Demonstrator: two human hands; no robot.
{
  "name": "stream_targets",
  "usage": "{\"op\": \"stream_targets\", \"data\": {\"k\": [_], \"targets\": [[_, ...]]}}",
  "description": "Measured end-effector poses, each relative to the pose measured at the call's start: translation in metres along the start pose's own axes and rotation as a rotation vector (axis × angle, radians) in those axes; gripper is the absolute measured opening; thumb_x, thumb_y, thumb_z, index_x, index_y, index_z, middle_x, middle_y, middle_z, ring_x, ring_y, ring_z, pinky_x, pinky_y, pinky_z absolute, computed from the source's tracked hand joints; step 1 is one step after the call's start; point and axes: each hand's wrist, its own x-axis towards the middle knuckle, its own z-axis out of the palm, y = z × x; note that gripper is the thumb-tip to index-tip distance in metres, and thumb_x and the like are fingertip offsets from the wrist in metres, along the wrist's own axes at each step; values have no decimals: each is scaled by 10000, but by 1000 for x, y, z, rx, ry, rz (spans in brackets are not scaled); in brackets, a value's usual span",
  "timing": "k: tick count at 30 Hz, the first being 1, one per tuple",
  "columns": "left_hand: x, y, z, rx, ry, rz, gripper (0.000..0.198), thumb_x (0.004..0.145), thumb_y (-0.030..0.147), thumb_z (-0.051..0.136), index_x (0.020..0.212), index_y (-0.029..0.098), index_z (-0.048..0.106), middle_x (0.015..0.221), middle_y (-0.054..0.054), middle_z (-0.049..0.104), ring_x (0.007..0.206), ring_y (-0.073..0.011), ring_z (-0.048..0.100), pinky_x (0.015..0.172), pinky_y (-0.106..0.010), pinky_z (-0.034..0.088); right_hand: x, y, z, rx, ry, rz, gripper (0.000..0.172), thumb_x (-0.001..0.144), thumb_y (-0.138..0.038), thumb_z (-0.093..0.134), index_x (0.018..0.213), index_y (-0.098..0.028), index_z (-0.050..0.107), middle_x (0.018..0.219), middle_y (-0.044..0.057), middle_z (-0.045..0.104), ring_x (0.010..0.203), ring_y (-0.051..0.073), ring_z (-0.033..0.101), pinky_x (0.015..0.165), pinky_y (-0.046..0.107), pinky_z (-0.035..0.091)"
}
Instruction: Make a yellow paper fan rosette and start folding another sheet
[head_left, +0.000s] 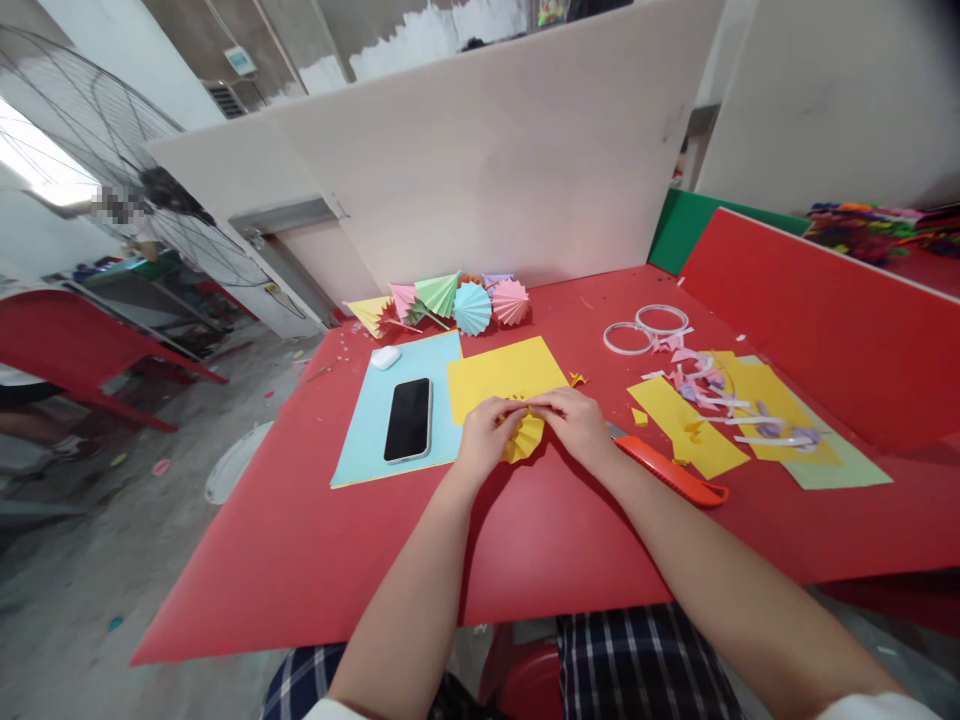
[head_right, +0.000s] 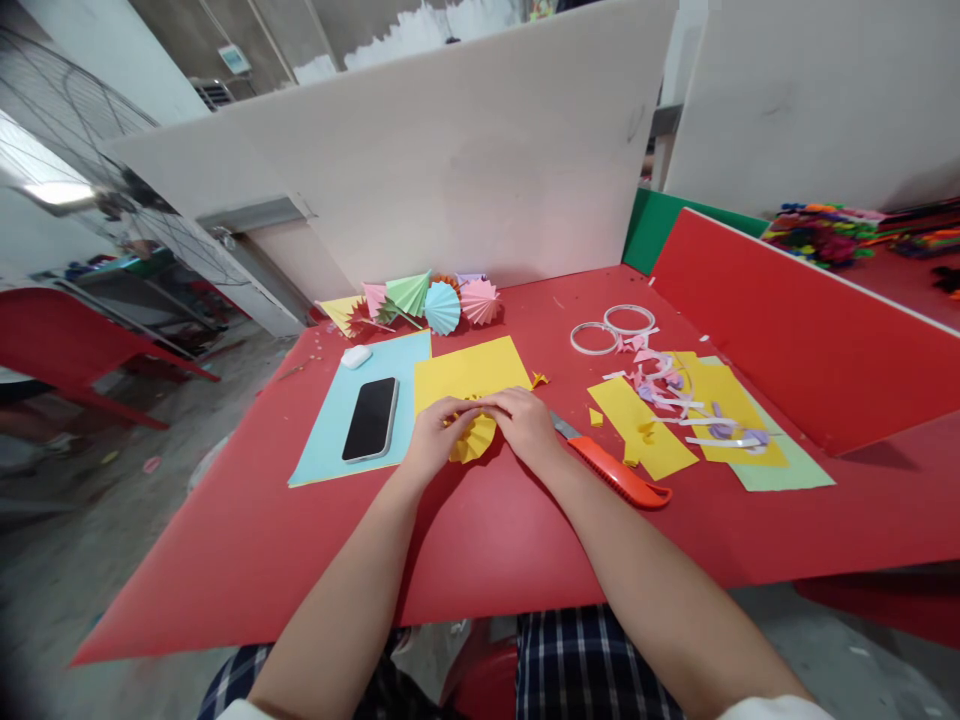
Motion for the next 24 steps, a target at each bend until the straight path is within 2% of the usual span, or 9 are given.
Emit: {"op": "stream_targets", "data": {"k": [7, 12, 24], "targets": [[-1, 1, -1, 88, -2, 95, 183, 841, 279, 475, 849, 212, 645, 815, -34, 627, 777, -149, 563, 711, -261, 423, 1, 0, 2, -48, 8, 54, 109, 793, -260, 570, 815, -241, 675, 798, 21, 666, 744, 167, 589, 709, 305, 457], [-1, 2, -2, 110, 21, 70, 147, 827, 295, 495, 796, 214, 614, 793, -28, 616, 758, -154, 548, 718, -273, 422, 1, 2, 2, -95, -9, 48, 113, 792, -272, 567, 728, -231, 651, 744, 20, 634, 761, 172, 569, 705, 302, 438], [-1, 0, -1, 132, 6, 96, 139, 841, 272, 474, 823, 209, 597, 826, -31, 612, 809, -159, 552, 749, -275, 416, 0, 4, 4, -117, -58, 49, 87, 788, -231, 555, 742, -212, 627, 760, 27, 613, 780, 173, 546, 678, 291, 438]]}}
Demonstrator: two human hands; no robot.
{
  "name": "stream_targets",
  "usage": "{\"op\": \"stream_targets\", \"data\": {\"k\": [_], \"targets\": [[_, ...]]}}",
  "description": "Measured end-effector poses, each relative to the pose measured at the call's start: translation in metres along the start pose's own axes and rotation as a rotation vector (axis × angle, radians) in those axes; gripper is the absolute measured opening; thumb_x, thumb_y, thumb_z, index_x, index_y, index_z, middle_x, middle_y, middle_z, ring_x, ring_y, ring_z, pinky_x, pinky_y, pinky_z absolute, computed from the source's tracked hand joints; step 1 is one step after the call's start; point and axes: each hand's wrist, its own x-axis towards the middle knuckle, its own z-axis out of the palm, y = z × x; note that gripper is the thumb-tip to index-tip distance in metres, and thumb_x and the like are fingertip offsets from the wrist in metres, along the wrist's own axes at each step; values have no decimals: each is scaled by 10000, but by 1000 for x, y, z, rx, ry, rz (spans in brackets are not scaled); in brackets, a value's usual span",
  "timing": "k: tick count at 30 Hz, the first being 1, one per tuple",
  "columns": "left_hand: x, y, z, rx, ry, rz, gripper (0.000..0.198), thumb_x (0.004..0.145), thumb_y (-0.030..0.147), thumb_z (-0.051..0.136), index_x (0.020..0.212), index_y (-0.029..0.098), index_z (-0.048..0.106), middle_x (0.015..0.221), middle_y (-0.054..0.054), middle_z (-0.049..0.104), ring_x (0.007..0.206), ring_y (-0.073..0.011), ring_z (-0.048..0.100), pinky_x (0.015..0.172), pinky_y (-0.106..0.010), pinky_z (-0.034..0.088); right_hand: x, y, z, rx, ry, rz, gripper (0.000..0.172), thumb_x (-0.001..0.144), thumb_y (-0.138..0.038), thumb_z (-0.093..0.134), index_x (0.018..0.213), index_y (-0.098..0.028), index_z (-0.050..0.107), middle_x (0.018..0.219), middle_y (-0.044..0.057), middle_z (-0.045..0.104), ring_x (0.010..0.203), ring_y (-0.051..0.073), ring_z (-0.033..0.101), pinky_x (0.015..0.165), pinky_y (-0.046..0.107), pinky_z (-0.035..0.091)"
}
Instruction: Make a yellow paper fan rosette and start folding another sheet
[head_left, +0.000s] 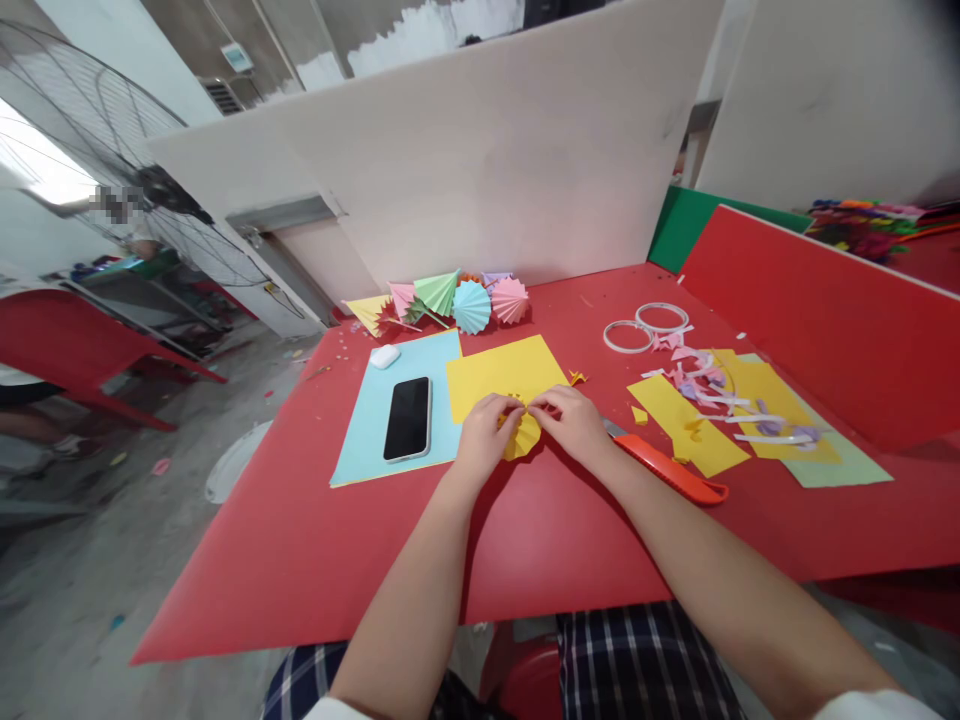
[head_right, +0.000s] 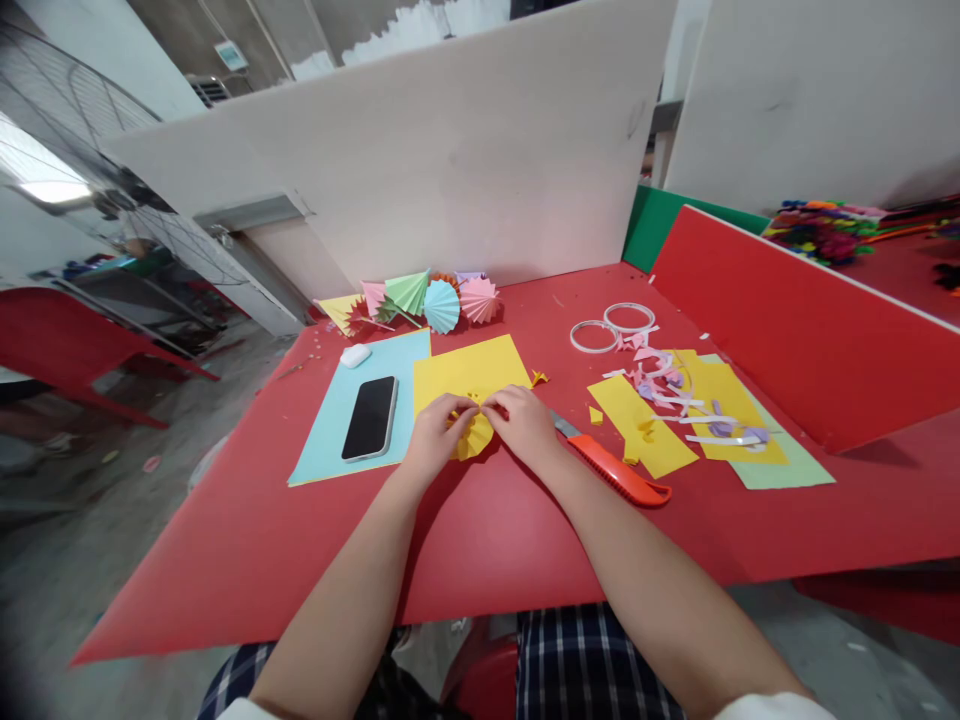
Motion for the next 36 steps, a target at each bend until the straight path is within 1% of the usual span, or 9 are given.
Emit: {"op": "stream_targets", "data": {"k": [4, 11, 17, 22, 28, 31, 36], "targets": [[0, -1, 0, 6, 10, 1, 132, 837, 264, 481, 815, 207, 597, 817, -28, 611, 793, -156, 548, 742, -276, 419, 0, -1, 1, 0, 0, -8, 90, 787, -220, 545, 756, -217, 629, 768, 26, 616, 783, 172, 546, 679, 291, 435], [-1, 0, 1, 38, -3, 31, 164, 855, 261, 447, 842, 201, 599, 832, -40, 610, 818, -163, 551, 749, -279, 424, -1, -2, 0, -5, -23, -6, 122, 812, -291, 542, 784, -224, 641, 774, 24, 625, 773, 169, 555, 669, 286, 424], [-1, -2, 2, 43, 3, 28, 139, 850, 271, 463, 818, 205, 581, 804, -18, 602, 787, -151, 541, 733, -273, 418, 0, -2, -1, 11, -32, 17, 116, 810, -267, 545, 754, -221, 636, 781, 26, 629, 782, 171, 554, 677, 288, 423], [-1, -2, 2, 33, 9, 3, 136, 854, 270, 457, 809, 207, 568, 814, -15, 599, 790, -147, 540, 733, -268, 416, 0, -1, 1, 18, -22, 35, 76, 798, -245, 550, 777, -221, 618, 794, 14, 646, 782, 168, 557, 683, 284, 424], [-1, -1, 0, 24, -4, 6, 136, 852, 274, 451, 798, 203, 555, 811, -20, 592, 777, -150, 532, 713, -275, 406, 0, -2, -2, -70, -6, 35, 91, 773, -204, 510, 742, -210, 596, 759, 17, 626, 726, 160, 548, 655, 280, 416], [-1, -3, 1, -25, 7, -36, 127, 844, 277, 457, 790, 203, 546, 810, -14, 588, 761, -143, 535, 701, -269, 410, 1, 1, -6, -64, 32, 49, 99, 771, -217, 495, 756, -210, 593, 763, 16, 628, 705, 154, 550, 643, 275, 415], [1, -4, 1, -173, 23, -166, 148, 834, 310, 456, 782, 201, 542, 804, -7, 592, 695, -124, 547, 643, -250, 423, 5, 6, -12, 8, 115, 93, 128, 793, -256, 486, 805, -206, 603, 792, 26, 641, 707, 156, 571, 638, 276, 425]]}}
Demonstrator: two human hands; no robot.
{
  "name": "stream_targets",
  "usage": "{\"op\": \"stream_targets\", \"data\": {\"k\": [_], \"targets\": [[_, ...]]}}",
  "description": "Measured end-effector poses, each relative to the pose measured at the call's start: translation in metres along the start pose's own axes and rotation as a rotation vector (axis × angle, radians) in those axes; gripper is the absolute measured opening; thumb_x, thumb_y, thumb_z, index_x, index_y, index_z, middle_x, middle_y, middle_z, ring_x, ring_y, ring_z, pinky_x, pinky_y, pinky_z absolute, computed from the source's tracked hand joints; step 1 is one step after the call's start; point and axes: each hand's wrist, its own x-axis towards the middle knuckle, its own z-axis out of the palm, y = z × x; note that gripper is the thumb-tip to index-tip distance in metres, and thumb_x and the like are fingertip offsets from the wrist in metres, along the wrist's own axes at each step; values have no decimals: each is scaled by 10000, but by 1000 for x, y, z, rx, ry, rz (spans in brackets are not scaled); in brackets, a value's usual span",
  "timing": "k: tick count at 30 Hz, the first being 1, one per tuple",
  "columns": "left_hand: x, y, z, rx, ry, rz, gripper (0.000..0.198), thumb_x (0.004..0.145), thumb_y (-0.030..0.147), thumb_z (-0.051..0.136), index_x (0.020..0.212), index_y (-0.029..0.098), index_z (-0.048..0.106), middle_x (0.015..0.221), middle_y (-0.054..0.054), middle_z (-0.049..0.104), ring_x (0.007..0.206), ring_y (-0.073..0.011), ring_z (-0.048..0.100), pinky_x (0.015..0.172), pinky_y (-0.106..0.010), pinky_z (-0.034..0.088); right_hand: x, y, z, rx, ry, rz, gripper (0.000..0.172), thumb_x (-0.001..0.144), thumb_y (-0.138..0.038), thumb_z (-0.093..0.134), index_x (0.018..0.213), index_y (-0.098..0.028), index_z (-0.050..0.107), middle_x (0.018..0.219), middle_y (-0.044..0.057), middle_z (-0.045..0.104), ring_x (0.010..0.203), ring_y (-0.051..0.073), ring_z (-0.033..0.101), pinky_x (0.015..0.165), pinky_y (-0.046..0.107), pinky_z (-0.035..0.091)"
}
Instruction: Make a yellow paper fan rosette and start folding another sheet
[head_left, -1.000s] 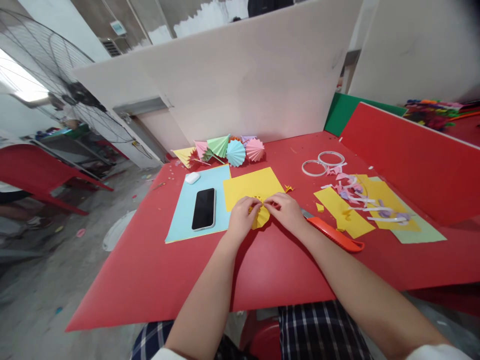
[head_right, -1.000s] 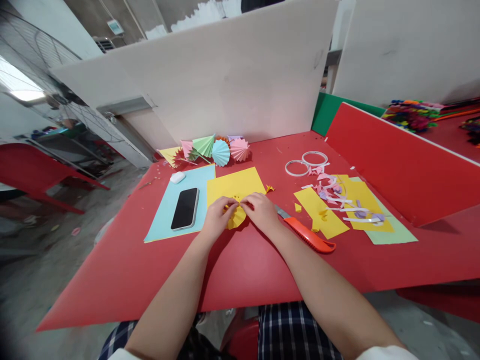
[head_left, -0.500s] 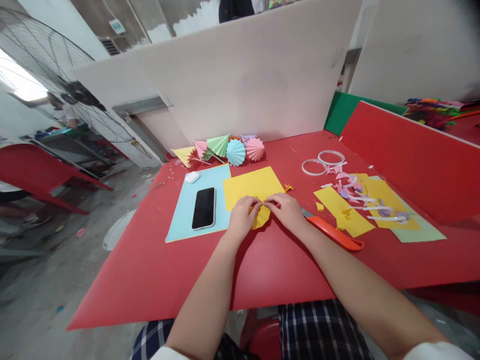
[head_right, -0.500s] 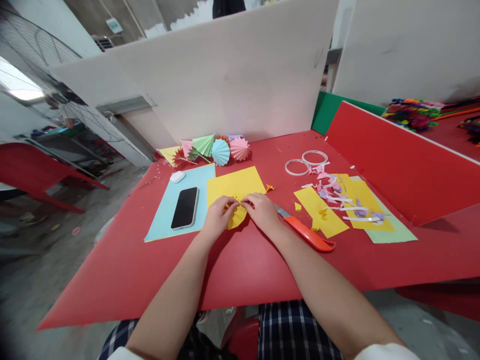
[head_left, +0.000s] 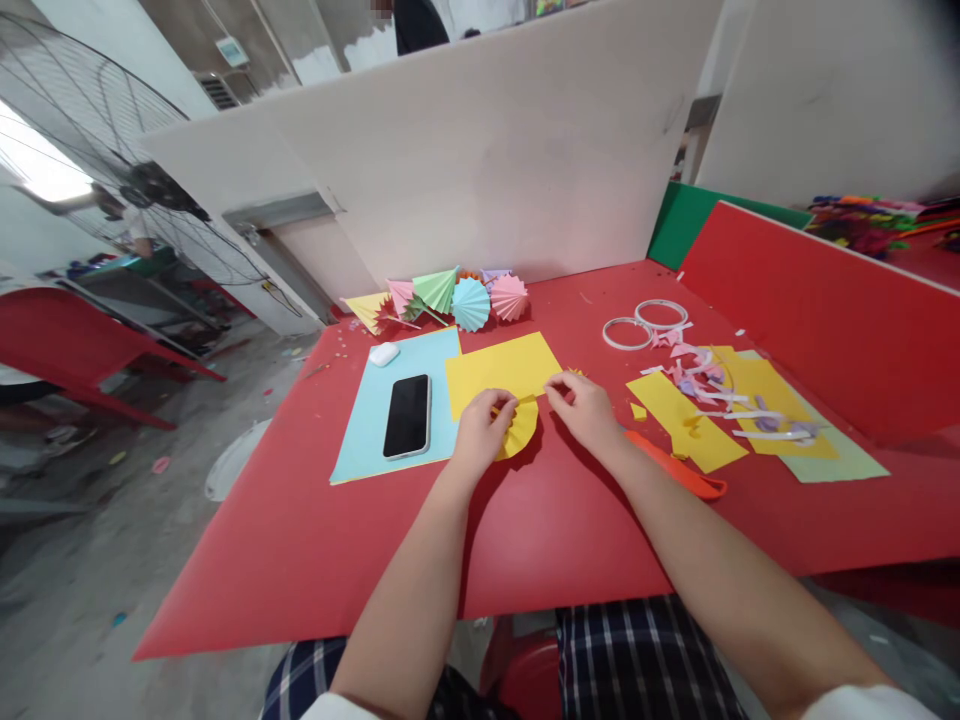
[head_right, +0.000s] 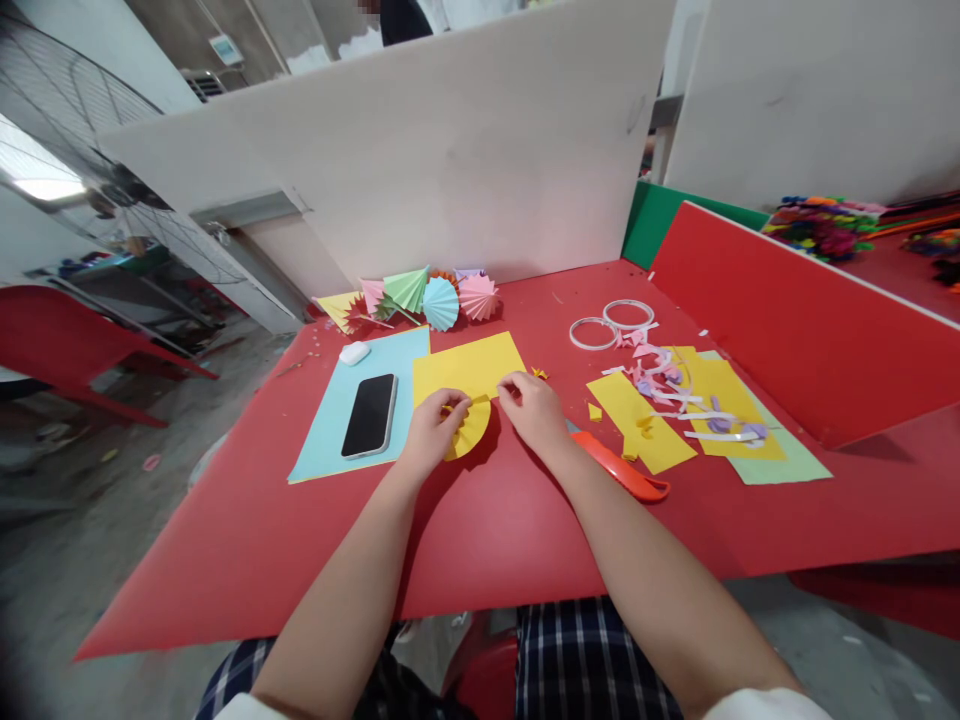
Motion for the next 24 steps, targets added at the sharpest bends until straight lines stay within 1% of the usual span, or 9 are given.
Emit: {"op": "stream_targets", "data": {"k": [3, 5, 8, 11, 14, 20, 24], "targets": [[0, 3, -1, -67, -1, -64, 163, 824, 331, 462, 786, 197, 548, 804, -11, 600, 687, -122, 558, 622, -243, 427, 0, 0, 0, 38, 2, -12, 166, 818, -297, 477, 830, -210, 618, 836, 34, 654, 733, 162, 579, 667, 289, 433], [0, 4, -1, -78, 0, -70, 161, 818, 331, 470, 787, 196, 552, 802, -11, 603, 691, -122, 562, 629, -244, 430, -1, -2, 1, 63, -28, -30, 173, 822, -308, 484, 863, -216, 625, 873, 35, 657, 767, 163, 579, 679, 287, 436], [-1, 5, -1, -51, -1, -27, 150, 817, 319, 473, 784, 196, 553, 795, -10, 599, 689, -122, 558, 645, -249, 432, -4, -6, 3, 68, -78, -57, 147, 806, -278, 508, 867, -216, 626, 853, 30, 649, 769, 156, 568, 669, 270, 431], [-1, 4, 1, -7, -10, 20, 142, 821, 312, 473, 785, 198, 550, 799, -10, 595, 694, -124, 553, 646, -250, 432, -5, -9, 5, 23, -99, -67, 99, 784, -237, 518, 790, -208, 613, 747, 14, 616, 681, 140, 536, 637, 259, 410], [-2, 4, 2, 38, -10, 54, 132, 825, 303, 473, 790, 201, 549, 811, -14, 599, 711, -128, 556, 663, -255, 434, -6, -10, 5, -17, -108, -58, 79, 766, -214, 515, 751, -208, 592, 692, -2, 575, 631, 125, 504, 598, 245, 381], [-3, 7, 2, 144, -43, 120, 131, 838, 293, 461, 793, 210, 551, 802, -7, 597, 730, -133, 541, 682, -262, 424, -8, -9, 6, -53, -156, -52, 56, 745, -201, 511, 752, -215, 564, 690, -21, 552, 616, 109, 474, 568, 229, 333], [-4, 9, 0, 171, -67, 147, 126, 837, 283, 460, 784, 212, 550, 782, -3, 584, 727, -134, 533, 679, -260, 418, -7, -10, 5, -74, -176, -32, 64, 729, -200, 502, 744, -220, 561, 688, -27, 548, 604, 105, 461, 551, 228, 312]]}}
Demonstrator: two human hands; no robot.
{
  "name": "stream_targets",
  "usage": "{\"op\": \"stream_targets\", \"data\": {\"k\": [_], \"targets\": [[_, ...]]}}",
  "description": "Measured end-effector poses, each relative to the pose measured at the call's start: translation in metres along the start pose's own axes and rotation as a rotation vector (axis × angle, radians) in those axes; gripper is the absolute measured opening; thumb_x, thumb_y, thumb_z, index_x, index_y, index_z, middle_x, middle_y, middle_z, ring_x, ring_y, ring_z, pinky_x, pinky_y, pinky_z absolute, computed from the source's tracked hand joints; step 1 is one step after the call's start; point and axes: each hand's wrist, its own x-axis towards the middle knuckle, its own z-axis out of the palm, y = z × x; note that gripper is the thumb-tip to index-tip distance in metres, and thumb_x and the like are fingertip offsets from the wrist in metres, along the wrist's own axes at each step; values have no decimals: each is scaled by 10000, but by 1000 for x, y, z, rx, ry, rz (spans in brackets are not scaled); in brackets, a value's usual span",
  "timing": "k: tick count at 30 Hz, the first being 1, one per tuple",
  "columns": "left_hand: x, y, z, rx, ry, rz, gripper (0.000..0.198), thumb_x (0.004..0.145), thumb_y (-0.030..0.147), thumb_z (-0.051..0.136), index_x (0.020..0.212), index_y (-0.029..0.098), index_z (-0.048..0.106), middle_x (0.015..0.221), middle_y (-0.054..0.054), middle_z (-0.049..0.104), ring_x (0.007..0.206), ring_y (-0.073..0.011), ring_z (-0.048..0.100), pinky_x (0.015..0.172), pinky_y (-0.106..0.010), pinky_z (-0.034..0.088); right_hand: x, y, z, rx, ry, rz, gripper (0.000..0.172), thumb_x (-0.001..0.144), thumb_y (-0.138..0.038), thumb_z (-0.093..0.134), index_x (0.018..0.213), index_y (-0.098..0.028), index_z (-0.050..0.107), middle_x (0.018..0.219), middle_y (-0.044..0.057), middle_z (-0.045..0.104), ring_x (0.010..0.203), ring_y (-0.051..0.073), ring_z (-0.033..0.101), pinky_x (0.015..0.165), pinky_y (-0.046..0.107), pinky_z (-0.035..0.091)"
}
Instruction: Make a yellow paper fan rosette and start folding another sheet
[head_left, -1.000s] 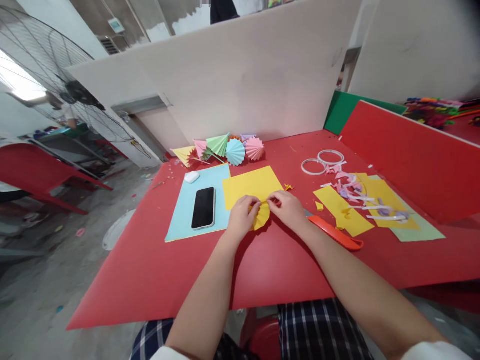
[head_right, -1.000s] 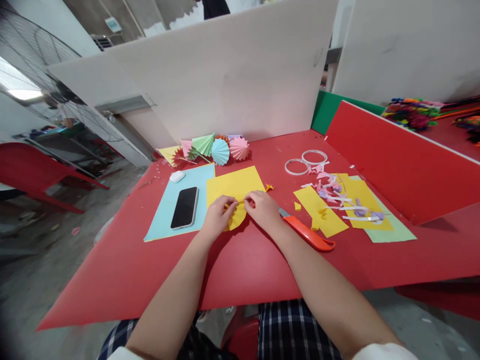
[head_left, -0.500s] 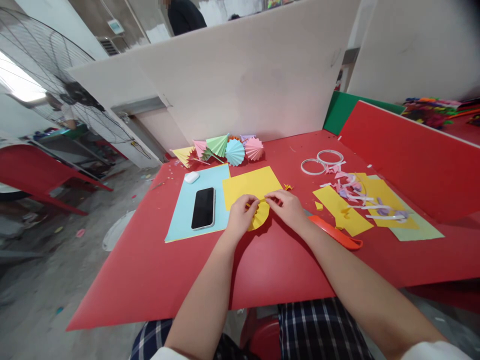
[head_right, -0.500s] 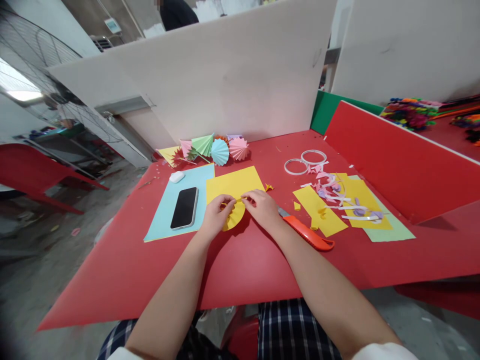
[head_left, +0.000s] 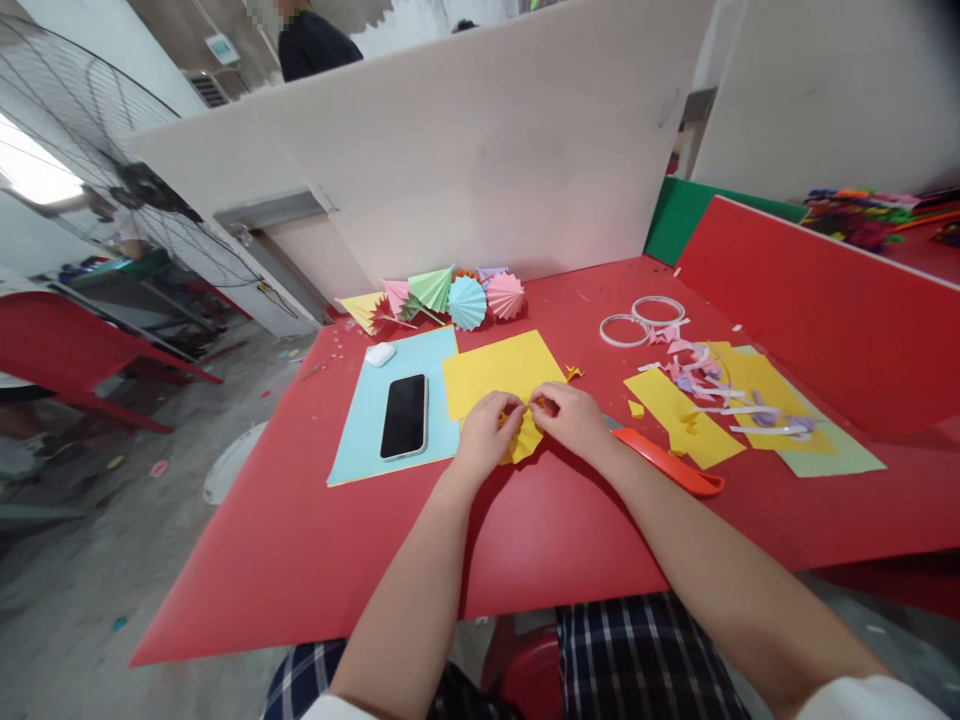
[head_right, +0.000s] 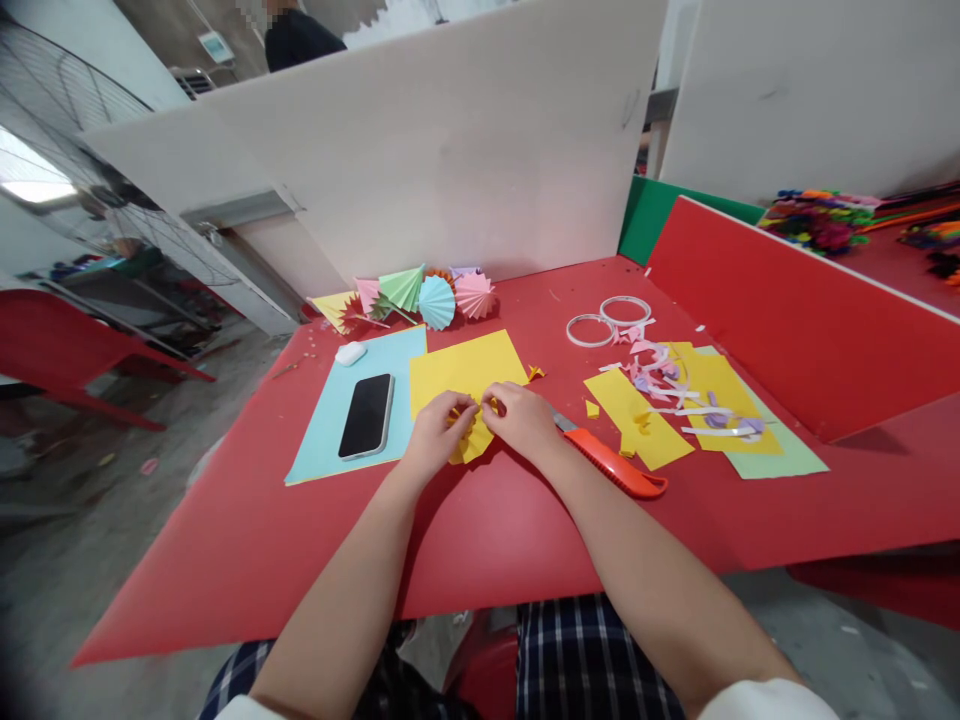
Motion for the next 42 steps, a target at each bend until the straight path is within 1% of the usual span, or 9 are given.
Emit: {"op": "stream_targets", "data": {"k": [8, 12, 16, 18, 20, 24, 28, 35, 42], "targets": [[1, -3, 0, 1, 26, -1, 113, 830, 270, 472, 779, 213, 555, 798, -16, 588, 745, -145, 538, 700, -271, 421, 3, 3, -7, 17, 0, 4, 80, 727, -220, 489, 736, -227, 569, 606, -30, 497, 576, 122, 452, 540, 233, 322], [2, -4, -2, 17, 64, -2, 114, 828, 275, 480, 789, 209, 565, 816, -28, 603, 782, -159, 547, 736, -288, 426, 3, 2, -8, 39, -6, 2, 111, 761, -235, 481, 759, -226, 592, 645, -14, 560, 608, 132, 495, 568, 241, 354], [3, -9, -5, 30, 216, -34, 147, 845, 277, 447, 881, 206, 571, 933, -48, 601, 941, -177, 531, 865, -319, 399, 3, 3, -10, 100, 60, 28, 128, 784, -259, 486, 792, -226, 610, 742, 6, 635, 648, 144, 553, 630, 266, 399], [5, -14, -5, -24, 313, -106, 186, 842, 285, 453, 978, 215, 559, 1044, -57, 575, 1031, -181, 503, 923, -334, 374, 4, 5, -11, 157, 100, 70, 133, 789, -292, 496, 804, -228, 612, 731, 4, 641, 626, 145, 565, 641, 280, 417], [6, -18, -4, -168, 346, -224, 256, 829, 305, 476, 1067, 224, 522, 1146, -67, 532, 1076, -183, 489, 926, -338, 386, 5, 7, -11, 235, 135, 117, 139, 785, -324, 509, 802, -228, 610, 720, 4, 639, 617, 148, 575, 640, 292, 434], [9, -21, -2, -553, 264, -469, 397, 798, 361, 522, 1162, 220, 449, 1212, -110, 486, 1025, -183, 544, 834, -318, 462, 6, 7, -9, 417, 170, 194, 157, 759, -364, 545, 789, -223, 607, 732, 12, 635, 648, 160, 591, 646, 317, 467], [9, -21, 0, -734, 216, -539, 453, 763, 331, 567, 1178, 204, 438, 1193, -125, 508, 1001, -180, 568, 817, -302, 475, 6, 3, -5, 621, 107, 279, 177, 723, -379, 584, 773, -209, 603, 652, -4, 602, 597, 146, 580, 621, 318, 483], [9, -15, -2, -636, 192, -473, 429, 725, 224, 578, 1144, 203, 487, 1198, -116, 518, 1037, -188, 541, 862, -334, 450, 8, -2, -2, 939, 18, 469, 249, 620, -401, 683, 737, -197, 601, 676, -21, 580, 569, 110, 542, 591, 283, 476], [8, -6, -3, -622, 153, -434, 408, 723, 183, 568, 1125, 212, 506, 1205, -107, 504, 1051, -184, 528, 867, -329, 445, 8, -4, -2, 1198, -5, 552, 259, 598, -390, 712, 720, -190, 602, 700, -22, 599, 591, 95, 547, 608, 262, 469]]}}
